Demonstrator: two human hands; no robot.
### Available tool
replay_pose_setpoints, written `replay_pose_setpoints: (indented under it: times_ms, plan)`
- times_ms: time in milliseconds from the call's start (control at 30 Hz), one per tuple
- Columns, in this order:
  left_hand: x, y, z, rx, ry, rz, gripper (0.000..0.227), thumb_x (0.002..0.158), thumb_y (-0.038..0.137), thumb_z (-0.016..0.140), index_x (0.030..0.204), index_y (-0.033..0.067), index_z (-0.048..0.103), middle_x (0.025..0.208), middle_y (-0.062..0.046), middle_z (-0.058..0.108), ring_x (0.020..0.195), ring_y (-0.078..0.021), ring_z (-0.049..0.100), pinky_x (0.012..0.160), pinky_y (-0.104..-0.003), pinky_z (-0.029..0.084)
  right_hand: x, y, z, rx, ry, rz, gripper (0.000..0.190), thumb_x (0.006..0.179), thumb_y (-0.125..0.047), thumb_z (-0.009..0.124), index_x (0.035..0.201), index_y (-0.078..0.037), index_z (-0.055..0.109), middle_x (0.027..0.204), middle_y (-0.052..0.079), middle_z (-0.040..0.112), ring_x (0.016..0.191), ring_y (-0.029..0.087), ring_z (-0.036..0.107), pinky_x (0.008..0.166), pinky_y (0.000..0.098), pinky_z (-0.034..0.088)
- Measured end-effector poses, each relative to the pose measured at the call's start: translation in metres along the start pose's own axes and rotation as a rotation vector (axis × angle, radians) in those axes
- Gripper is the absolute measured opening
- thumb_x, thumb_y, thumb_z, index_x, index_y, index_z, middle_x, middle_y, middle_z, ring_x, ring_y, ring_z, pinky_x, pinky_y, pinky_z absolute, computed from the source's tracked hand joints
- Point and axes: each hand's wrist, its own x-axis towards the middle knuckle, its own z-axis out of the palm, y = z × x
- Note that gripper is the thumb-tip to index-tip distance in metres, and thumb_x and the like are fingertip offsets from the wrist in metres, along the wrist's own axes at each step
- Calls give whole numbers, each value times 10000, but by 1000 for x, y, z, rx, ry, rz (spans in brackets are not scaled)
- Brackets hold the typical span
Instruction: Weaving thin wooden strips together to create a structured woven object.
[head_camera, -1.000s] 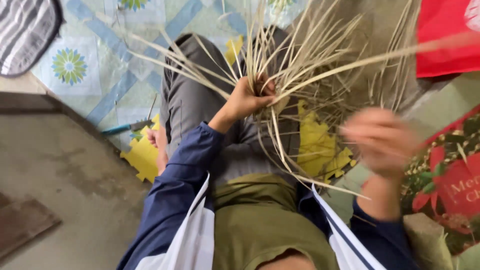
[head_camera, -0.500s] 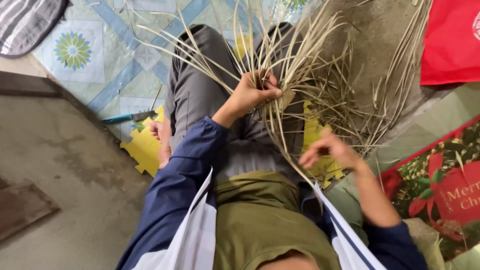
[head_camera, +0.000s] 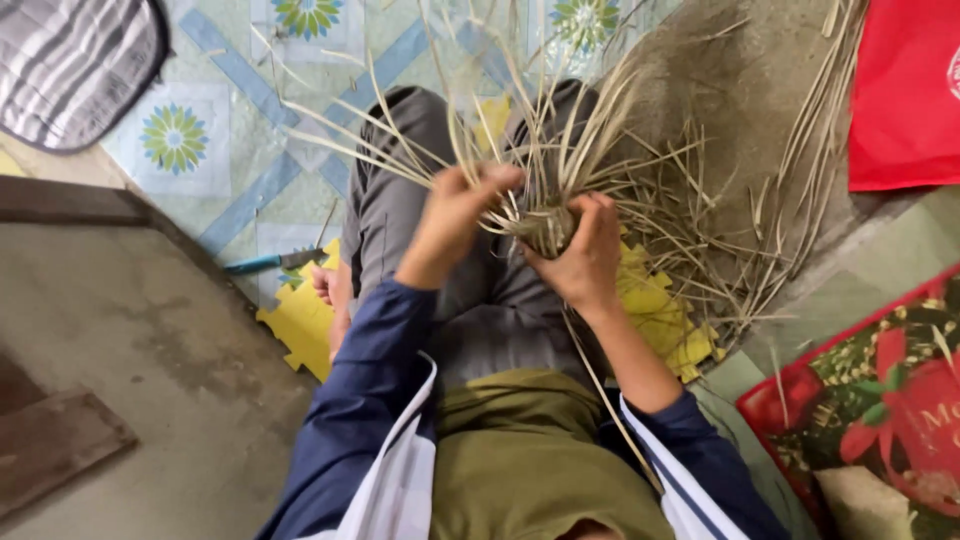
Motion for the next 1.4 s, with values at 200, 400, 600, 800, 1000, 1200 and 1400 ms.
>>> replay_pose_setpoints:
  times_ms: [200, 400, 600, 800, 1000, 1200, 1400]
  plan:
    - [50, 27, -180, -597, 582, 1, 334, 868, 146, 859, 766, 107, 544, 706, 26, 463, 796, -210, 630, 692, -207, 484, -4, 4, 8, -30, 100, -138, 816, 559, -273, 1015, 1127, -89, 458, 1131, 122, 471, 1039, 376, 589, 925, 482, 505]
    - [34, 16, -129, 847, 1167, 1210, 814, 973, 310, 863, 1551, 36, 360, 1505, -228, 497, 1426, -369, 519, 1211, -518, 404, -1, -11, 9, -68, 91, -200, 782, 624, -242, 1012, 1117, -88, 425, 1109, 135, 422, 978, 365, 511, 926, 523, 451]
    - [-26, -24, 16, 912, -175, 746, 188, 940, 319, 738, 945, 130, 738, 833, -50, 729, 841, -260, 728, 965, -462, 428, -14, 0, 12, -55, 97, -217, 791, 566, -221, 948, 1155, -51, 448, 1163, 165, 439, 1049, 413, 489, 951, 555, 425]
    - [-31, -32, 33, 333, -379, 259, 118, 967, 240, 716, 986, 138, 772, 738, -14, 721, 732, -92, 682, 741, -296, 557, -12, -1, -29, -1, 148, -139, 779, 543, -178, 973, 1162, -38, 521, 1243, 208, 498, 1126, 433, 528, 955, 550, 460]
    - [-31, -11, 41, 435, -379, 136, 157, 956, 118, 670, 943, -27, 728, 648, 23, 569, 553, -83, 426, 510, -246, 389, 24, -129, -217, 525, -686, 37, 87, 553, -218, 779, 624, -167, 772, 498, -50, 712, 328, 107, 555, 352, 241, 438]
    - [-22, -34, 25, 347, -398, 229, 121, 998, 124, 673, 1027, 28, 741, 785, -165, 728, 804, -187, 707, 731, -387, 574, 40, -119, -204, 441, -515, -44, 76, 635, -109, 763, 708, -95, 749, 629, 18, 703, 479, 168, 574, 492, 296, 468]
    - [-26, -32, 30, 293, -345, 237, 108, 980, 123, 709, 1038, 38, 741, 826, -134, 737, 849, -176, 707, 754, -394, 581, 43, -105, -183, 353, -281, -119, 86, 731, 21, 742, 808, -8, 719, 786, 101, 692, 661, 243, 595, 660, 364, 501]
